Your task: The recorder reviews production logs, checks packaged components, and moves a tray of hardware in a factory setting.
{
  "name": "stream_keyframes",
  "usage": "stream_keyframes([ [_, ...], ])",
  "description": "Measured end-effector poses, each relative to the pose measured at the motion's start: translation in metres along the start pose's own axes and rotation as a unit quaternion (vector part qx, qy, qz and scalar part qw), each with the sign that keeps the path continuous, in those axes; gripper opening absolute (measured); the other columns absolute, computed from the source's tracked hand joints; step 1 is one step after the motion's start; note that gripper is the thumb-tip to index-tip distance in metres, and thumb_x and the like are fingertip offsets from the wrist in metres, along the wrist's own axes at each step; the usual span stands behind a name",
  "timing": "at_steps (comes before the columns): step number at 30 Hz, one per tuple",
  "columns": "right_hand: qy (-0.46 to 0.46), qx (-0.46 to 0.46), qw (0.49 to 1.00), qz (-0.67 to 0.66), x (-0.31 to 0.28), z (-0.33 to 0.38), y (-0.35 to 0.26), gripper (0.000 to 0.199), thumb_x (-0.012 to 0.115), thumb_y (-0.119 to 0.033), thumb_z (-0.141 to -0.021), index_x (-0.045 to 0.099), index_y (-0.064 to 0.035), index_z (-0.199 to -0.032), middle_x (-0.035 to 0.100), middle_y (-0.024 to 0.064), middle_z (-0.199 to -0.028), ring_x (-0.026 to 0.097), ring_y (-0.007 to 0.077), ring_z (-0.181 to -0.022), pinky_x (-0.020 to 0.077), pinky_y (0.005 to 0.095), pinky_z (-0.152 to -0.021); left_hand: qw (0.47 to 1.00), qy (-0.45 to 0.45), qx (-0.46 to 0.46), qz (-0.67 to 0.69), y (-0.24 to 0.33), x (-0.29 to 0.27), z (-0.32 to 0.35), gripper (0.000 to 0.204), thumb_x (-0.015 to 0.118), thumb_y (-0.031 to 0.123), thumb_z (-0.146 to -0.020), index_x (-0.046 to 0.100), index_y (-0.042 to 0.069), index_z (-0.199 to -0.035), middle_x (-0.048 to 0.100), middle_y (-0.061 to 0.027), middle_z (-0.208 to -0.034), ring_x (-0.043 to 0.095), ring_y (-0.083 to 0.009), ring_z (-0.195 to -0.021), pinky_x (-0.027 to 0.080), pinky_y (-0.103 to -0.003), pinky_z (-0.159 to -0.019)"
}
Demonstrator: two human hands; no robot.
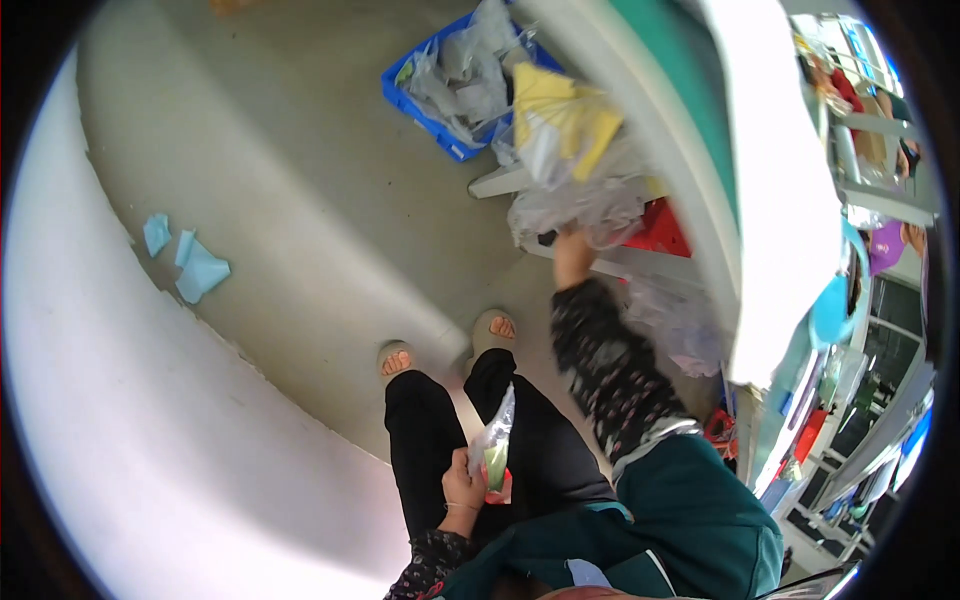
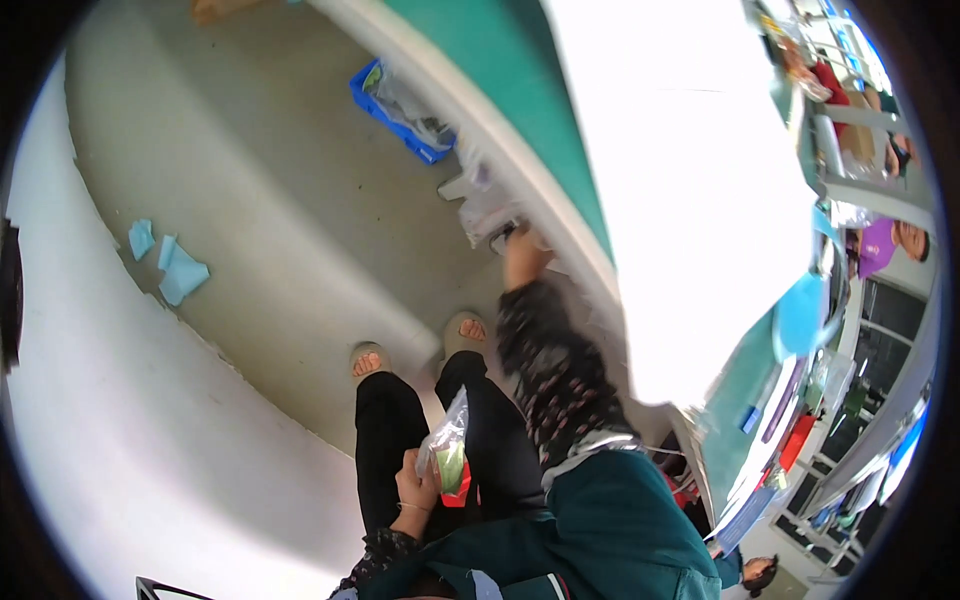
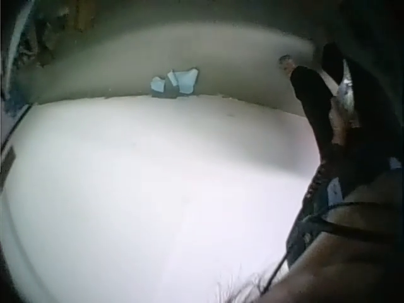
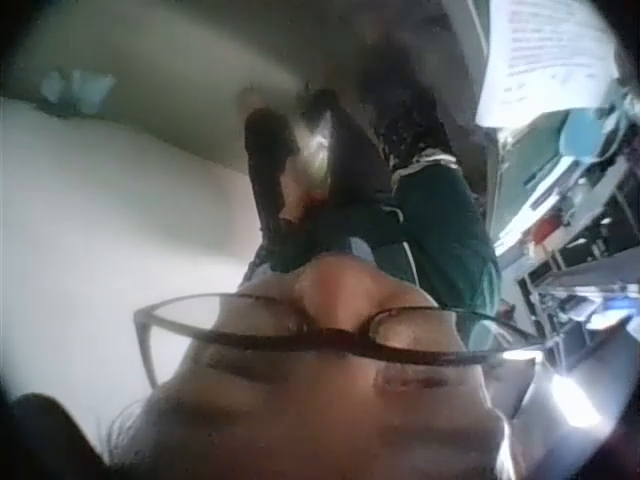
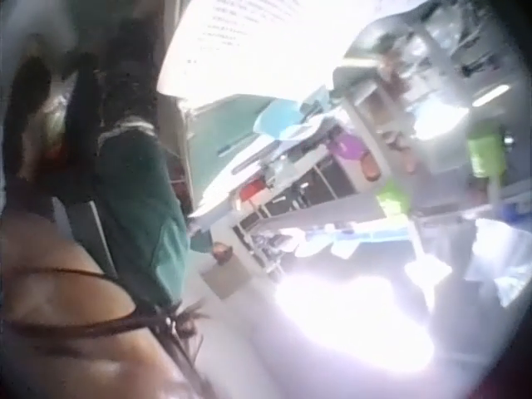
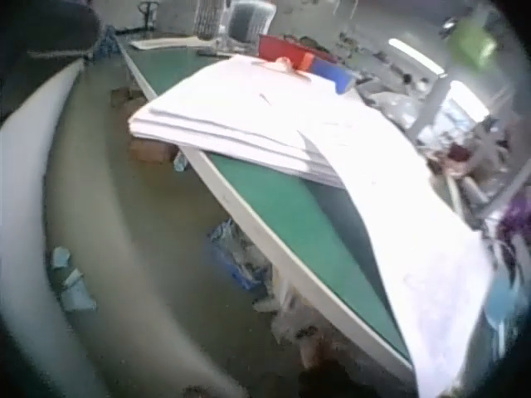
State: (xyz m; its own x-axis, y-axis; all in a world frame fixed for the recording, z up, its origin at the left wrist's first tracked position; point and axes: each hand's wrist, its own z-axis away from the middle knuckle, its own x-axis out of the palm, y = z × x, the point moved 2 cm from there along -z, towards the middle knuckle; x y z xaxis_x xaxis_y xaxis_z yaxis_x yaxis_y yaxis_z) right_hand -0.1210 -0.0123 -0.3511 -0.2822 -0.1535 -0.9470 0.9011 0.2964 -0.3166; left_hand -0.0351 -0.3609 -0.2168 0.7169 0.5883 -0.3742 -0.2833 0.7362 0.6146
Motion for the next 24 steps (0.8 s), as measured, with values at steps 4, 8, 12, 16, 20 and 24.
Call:
stream_keyframes([
  [4, -0.144, 0.070, 0.985, 0.060, -0.118, 0.121, -0.056, 0.054, 0.052, -0.002, -0.063, 0.032, 0.0009, -0.113, 0.042, 0.0227, -0.103, 0.039, 0.0355, -0.099, 0.0305, 0.0380, -0.085, 0.997, -0.014, 0.024, 0.071, -0.017, -0.010, -0.019, 0.014, 0.045, 0.013, -0.076, 0.047, 0.003, -0.085, 0.053, -0.0171, -0.066, 0.056, -0.0283, -0.060, 0.043, -0.034, -0.052],
  [8, -0.395, -0.141, 0.877, -0.237, -0.171, 0.222, -0.011, 0.022, 0.052, -0.010, -0.070, 0.053, -0.0047, -0.091, 0.056, 0.0132, -0.082, 0.056, 0.0250, -0.070, 0.0452, 0.0302, -0.061, 0.990, 0.036, 0.134, 0.008, 0.062, -0.073, -0.012, 0.017, 0.043, 0.019, -0.080, 0.047, 0.002, -0.077, 0.049, -0.0105, -0.055, 0.052, -0.0172, -0.050, 0.041, -0.029, -0.049],
  [12, -0.530, -0.180, 0.792, -0.242, -0.297, 0.204, -0.038, 0.028, 0.052, -0.015, -0.074, 0.048, -0.0044, -0.100, 0.057, 0.0084, -0.084, 0.055, 0.0182, -0.079, 0.0431, 0.0257, -0.068, 0.963, -0.006, 0.257, 0.083, 0.175, -0.127, 0.017, 0.020, 0.039, 0.017, -0.082, 0.046, 0.000, -0.075, 0.050, -0.0061, -0.055, 0.049, -0.0135, -0.048, 0.040, -0.026, -0.049],
  [16, -0.378, -0.207, 0.846, -0.314, -0.399, 0.164, -0.042, 0.026, 0.052, -0.014, -0.074, 0.049, -0.0031, -0.097, 0.056, 0.0081, -0.083, 0.055, 0.0184, -0.076, 0.0426, 0.0267, -0.068, 0.924, -0.035, 0.374, 0.078, 0.283, -0.137, 0.059, 0.020, 0.036, 0.016, -0.083, 0.048, 0.000, -0.078, 0.052, -0.0058, -0.064, 0.051, -0.0120, -0.058, 0.041, -0.024, -0.053],
  [20, -0.223, -0.248, 0.887, -0.319, -0.473, 0.142, -0.023, 0.025, 0.052, -0.011, -0.072, 0.049, -0.0024, -0.095, 0.055, 0.0091, -0.078, 0.054, 0.0212, -0.071, 0.0427, 0.0285, -0.065, 0.872, -0.077, 0.475, 0.086, 0.372, -0.119, 0.087, 0.021, 0.033, 0.013, -0.084, 0.049, -0.001, -0.083, 0.052, -0.0083, -0.081, 0.051, -0.0133, -0.074, 0.043, -0.023, -0.058],
  [24, -0.171, -0.221, 0.910, -0.308, -0.507, 0.128, 0.019, 0.021, 0.053, -0.009, -0.071, 0.052, -0.0021, -0.091, 0.055, 0.0099, -0.073, 0.055, 0.0229, -0.069, 0.0426, 0.0290, -0.061, 0.844, -0.070, 0.511, 0.149, 0.429, -0.092, 0.090, 0.022, 0.032, 0.014, -0.085, 0.047, -0.001, -0.087, 0.051, -0.0092, -0.085, 0.051, -0.0145, -0.075, 0.044, -0.024, -0.058],
])
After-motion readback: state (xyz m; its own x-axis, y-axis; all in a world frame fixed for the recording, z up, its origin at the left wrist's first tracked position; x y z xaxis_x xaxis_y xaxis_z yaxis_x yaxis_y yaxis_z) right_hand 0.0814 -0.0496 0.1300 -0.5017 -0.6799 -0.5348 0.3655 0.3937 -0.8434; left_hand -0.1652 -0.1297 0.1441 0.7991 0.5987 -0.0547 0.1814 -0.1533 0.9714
